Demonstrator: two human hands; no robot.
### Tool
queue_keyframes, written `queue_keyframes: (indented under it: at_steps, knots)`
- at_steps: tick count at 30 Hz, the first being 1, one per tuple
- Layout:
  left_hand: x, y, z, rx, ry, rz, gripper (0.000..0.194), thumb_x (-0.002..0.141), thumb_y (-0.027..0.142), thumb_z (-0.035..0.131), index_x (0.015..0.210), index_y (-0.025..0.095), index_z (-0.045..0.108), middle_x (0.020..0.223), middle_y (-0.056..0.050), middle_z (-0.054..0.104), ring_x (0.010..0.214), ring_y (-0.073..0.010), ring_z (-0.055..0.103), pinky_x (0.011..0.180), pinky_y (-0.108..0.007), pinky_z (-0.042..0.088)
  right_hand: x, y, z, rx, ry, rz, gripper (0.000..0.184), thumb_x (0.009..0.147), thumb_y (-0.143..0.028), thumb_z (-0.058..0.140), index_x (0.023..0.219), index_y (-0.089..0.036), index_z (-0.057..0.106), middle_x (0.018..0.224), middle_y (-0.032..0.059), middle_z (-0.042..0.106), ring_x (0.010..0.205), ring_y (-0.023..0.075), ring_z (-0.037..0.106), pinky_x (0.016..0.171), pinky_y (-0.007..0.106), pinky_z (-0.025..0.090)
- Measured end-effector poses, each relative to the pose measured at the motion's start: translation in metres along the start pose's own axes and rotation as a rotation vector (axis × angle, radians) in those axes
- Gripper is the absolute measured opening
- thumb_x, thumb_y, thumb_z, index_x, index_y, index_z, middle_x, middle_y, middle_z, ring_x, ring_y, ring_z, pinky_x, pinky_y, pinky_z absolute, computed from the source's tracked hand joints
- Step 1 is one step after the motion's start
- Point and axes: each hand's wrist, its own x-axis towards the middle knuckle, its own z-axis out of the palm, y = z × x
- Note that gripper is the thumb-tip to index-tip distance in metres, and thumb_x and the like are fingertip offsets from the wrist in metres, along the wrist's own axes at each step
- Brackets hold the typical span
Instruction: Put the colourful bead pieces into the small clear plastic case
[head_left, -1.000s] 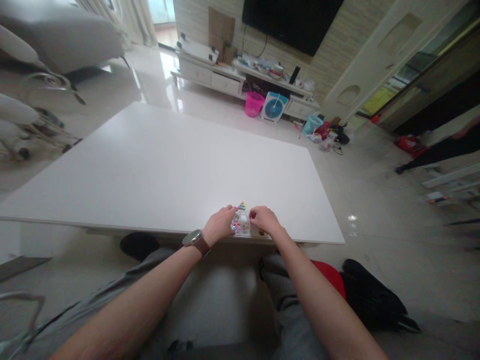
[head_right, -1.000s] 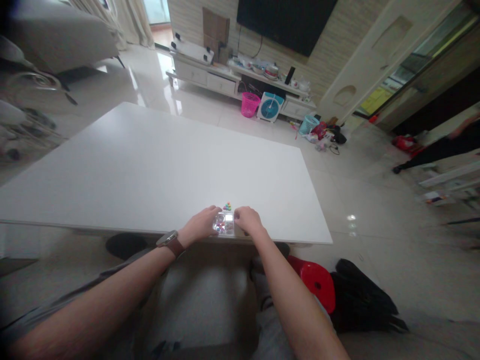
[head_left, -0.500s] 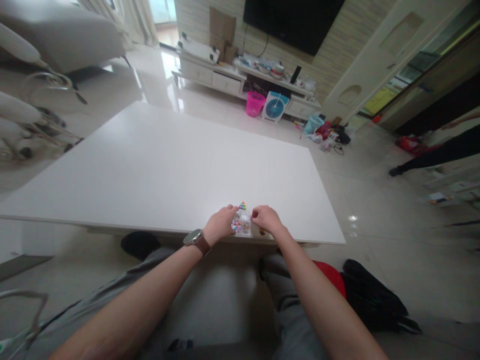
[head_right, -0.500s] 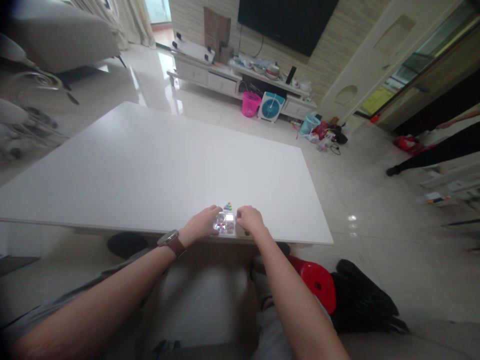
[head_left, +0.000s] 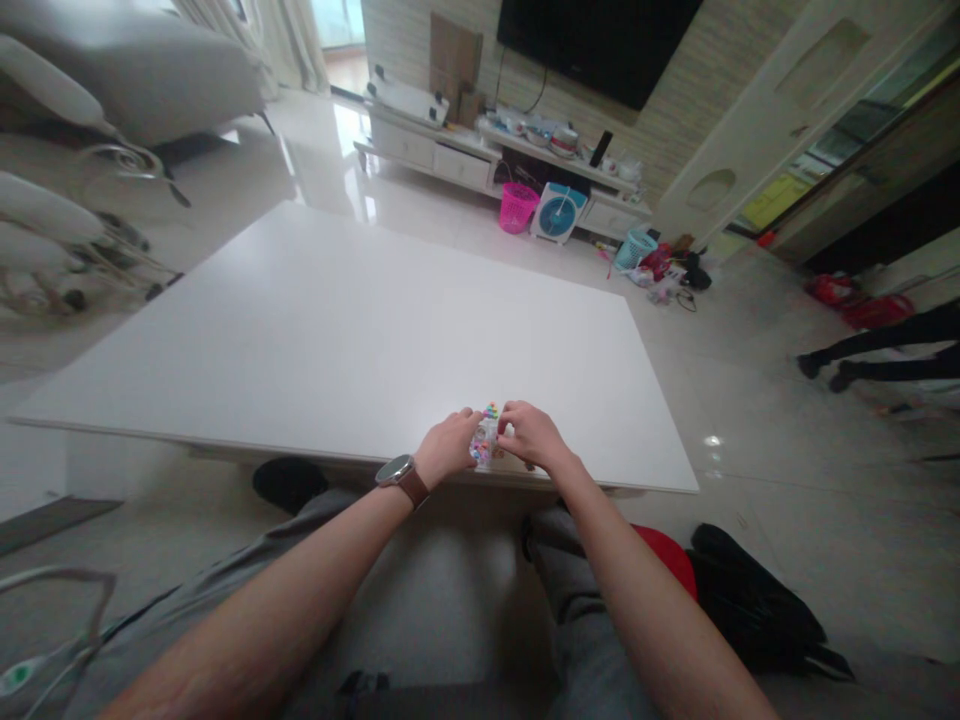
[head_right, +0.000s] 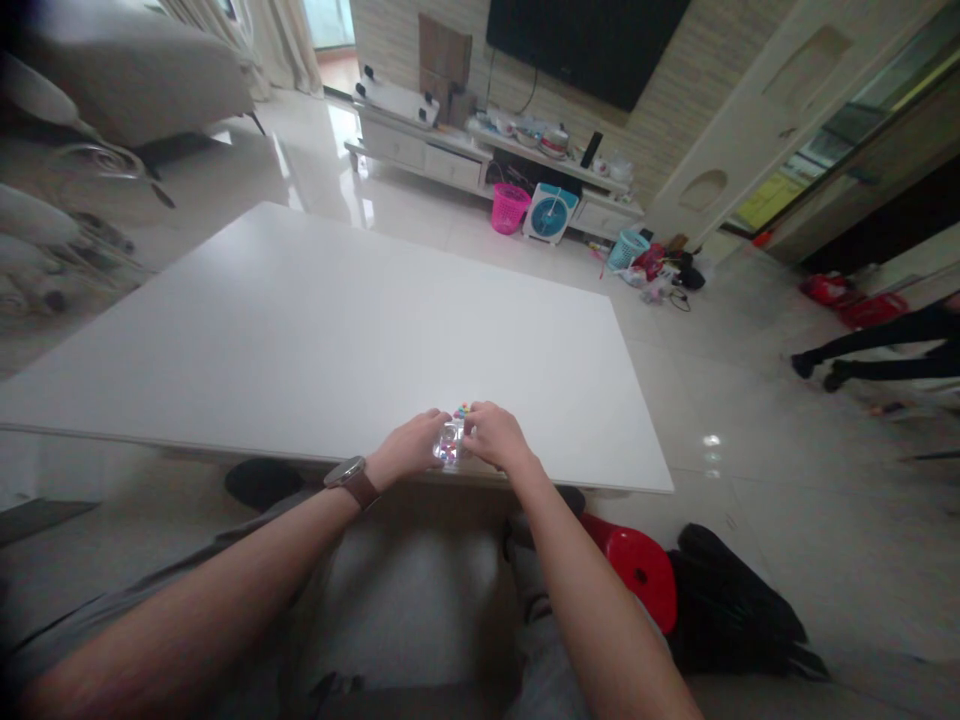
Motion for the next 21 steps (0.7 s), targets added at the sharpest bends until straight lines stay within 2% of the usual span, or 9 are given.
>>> queue_keyframes:
  at_steps: [6, 15, 21]
  knots:
    - [0.001, -0.002, 0.002, 0.011, 0.013, 0.007, 0.044, 0.08, 0.025, 0.072, 0.119, 0.022, 0.054, 0.119, -0.009, 0.06, 0.105, -0.024, 0.062, 0.087, -0.034, 0.052, 0.002, -0.005, 0.017, 0.075, -0.014, -0.171, 0.007, 0.086, -0.026, 0.071, 0.086, -0.02, 0.075, 0.099, 0.0051, 0.065, 0.098, 0.0176, 0.058, 0.087, 0.028, 0.046]
    - [0.001, 0.0, 0.001, 0.009, 0.004, -0.008, 0.048, 0.074, 0.02, 0.075, 0.116, 0.02, 0.054, 0.119, -0.009, 0.061, 0.106, -0.0245, 0.062, 0.087, -0.033, 0.052, 0.001, -0.027, 0.011, -0.18, -0.149, -0.127, 0.021, 0.094, -0.031, 0.061, 0.087, -0.017, 0.075, 0.106, 0.0111, 0.067, 0.111, 0.0226, 0.057, 0.1, 0.032, 0.044]
    - [0.001, 0.002, 0.0, 0.002, 0.004, -0.014, 0.048, 0.073, 0.018, 0.075, 0.117, 0.021, 0.054, 0.118, -0.009, 0.061, 0.109, -0.0252, 0.062, 0.09, -0.034, 0.051, 0.001, -0.038, 0.01, -0.285, -0.146, -0.071, 0.023, 0.096, -0.028, 0.056, 0.1, -0.015, 0.075, 0.114, 0.0134, 0.067, 0.116, 0.0256, 0.055, 0.102, 0.033, 0.044]
